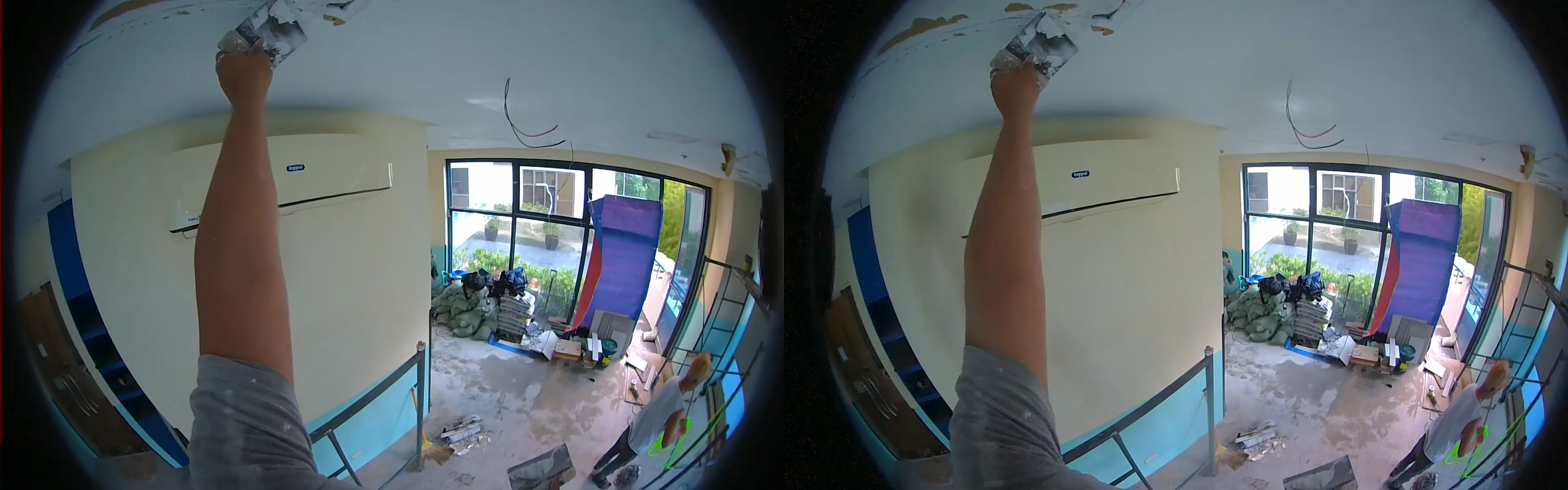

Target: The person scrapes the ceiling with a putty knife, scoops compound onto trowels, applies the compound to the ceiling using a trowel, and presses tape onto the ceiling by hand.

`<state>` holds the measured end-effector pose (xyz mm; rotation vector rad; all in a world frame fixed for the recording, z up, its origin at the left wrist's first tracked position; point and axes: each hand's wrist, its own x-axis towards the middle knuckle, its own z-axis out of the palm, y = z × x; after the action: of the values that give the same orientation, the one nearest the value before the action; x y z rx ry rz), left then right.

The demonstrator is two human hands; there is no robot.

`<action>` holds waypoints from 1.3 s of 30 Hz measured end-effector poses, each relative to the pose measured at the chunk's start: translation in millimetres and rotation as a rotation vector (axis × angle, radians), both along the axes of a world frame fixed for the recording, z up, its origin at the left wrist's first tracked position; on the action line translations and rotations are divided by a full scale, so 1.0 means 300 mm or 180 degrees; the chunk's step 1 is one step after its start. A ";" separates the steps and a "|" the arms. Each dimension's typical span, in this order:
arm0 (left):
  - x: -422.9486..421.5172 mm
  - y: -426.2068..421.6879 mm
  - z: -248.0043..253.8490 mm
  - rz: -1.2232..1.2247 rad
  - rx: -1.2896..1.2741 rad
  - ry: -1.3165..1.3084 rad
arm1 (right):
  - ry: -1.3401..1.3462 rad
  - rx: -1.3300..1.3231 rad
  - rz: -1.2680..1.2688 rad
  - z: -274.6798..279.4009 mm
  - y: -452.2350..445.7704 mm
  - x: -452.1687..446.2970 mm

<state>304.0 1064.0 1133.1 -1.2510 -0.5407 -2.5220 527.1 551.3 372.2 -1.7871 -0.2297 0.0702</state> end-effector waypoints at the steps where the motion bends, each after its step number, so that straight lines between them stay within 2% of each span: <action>1: 0.006 0.037 -0.004 -0.0170 0.0042 -0.0055 | -0.0031 -0.0047 -0.0001 -0.004 -0.002 0.001; 3: 0.025 0.131 0.034 0.0408 0.0440 0.0586 | -0.0098 -0.0149 0.0007 -0.010 -0.005 -0.002; 4: 0.033 0.127 0.039 0.0214 0.0572 0.0681 | -0.0132 -0.0193 -0.0007 -0.012 -0.009 -0.002; 5: 0.040 0.089 0.032 0.0016 0.0701 0.0777 | -0.0166 -0.0234 -0.0011 -0.010 -0.010 -0.003; 7: 0.114 -0.004 0.024 -0.1342 0.0809 0.0513 | -0.0229 -0.0283 0.0003 -0.023 -0.024 -0.002; 10: 0.157 -0.058 0.047 -0.1315 0.0853 0.0345 | -0.0355 -0.0455 -0.0016 -0.027 -0.022 -0.005; 13: 0.160 -0.055 0.078 -0.0262 0.0375 -0.0096 | -0.0456 -0.0564 -0.0026 -0.058 -0.015 -0.017; 15: 0.143 0.097 0.143 -0.0059 0.0451 0.0058 | -0.0561 -0.0675 -0.0042 -0.070 -0.021 -0.022; 17: 0.125 0.089 0.142 -0.0221 0.0355 0.0095 | -0.0752 -0.0854 -0.0036 -0.081 -0.026 -0.035; 19: 0.098 0.072 0.094 -0.0747 0.0084 0.0019 | -0.0961 -0.0950 -0.0031 -0.142 -0.033 -0.030; 21: 0.086 0.057 0.044 -0.0730 0.0174 -0.0174 | -0.0010 0.0158 0.0229 -0.449 -0.064 0.101; 22: 0.078 0.057 0.026 -0.0719 0.0213 -0.0272 | 0.0466 0.0706 0.0359 -0.463 -0.059 0.113; 23: 0.078 0.054 0.005 -0.0764 0.0251 -0.0192 | -0.0094 0.0195 0.0247 -0.479 -0.073 0.112; 25: 0.083 0.072 -0.026 -0.0833 0.0327 -0.0038 | -0.1224 -0.0821 0.0037 -0.299 -0.068 0.033; 27: 0.121 0.095 -0.052 -0.1771 0.0754 0.0434 | -0.0370 0.0367 0.0223 -0.471 -0.065 0.127; 28: 0.144 0.064 -0.063 -0.2537 0.0840 0.0578 | 0.0068 0.0953 0.0312 -0.542 -0.067 0.168; 29: 0.166 0.028 -0.076 -0.3303 0.0885 0.0646 | -0.0489 0.0276 0.0329 -0.524 -0.074 0.169; 31: 0.216 -0.100 -0.110 -0.5438 0.0663 0.0525 | -0.1599 -0.1093 0.0339 -0.480 -0.095 0.169; 34: 0.316 -0.074 -0.062 -0.6250 0.1123 0.0885 | -0.1253 -0.0930 0.0147 -0.348 -0.111 0.121; 37: 0.407 -0.126 -0.023 -0.6670 0.1368 0.0797 | -0.0626 -0.0397 0.0000 -0.255 -0.141 0.093; 39: 0.464 -0.143 0.032 -0.6995 0.1167 0.0561 | -0.0253 -0.0035 -0.0100 -0.205 -0.168 0.077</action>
<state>443.3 1021.0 1142.7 -2.3102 2.5576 -2.9142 550.3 500.9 310.8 -1.8057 -0.2586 -0.0221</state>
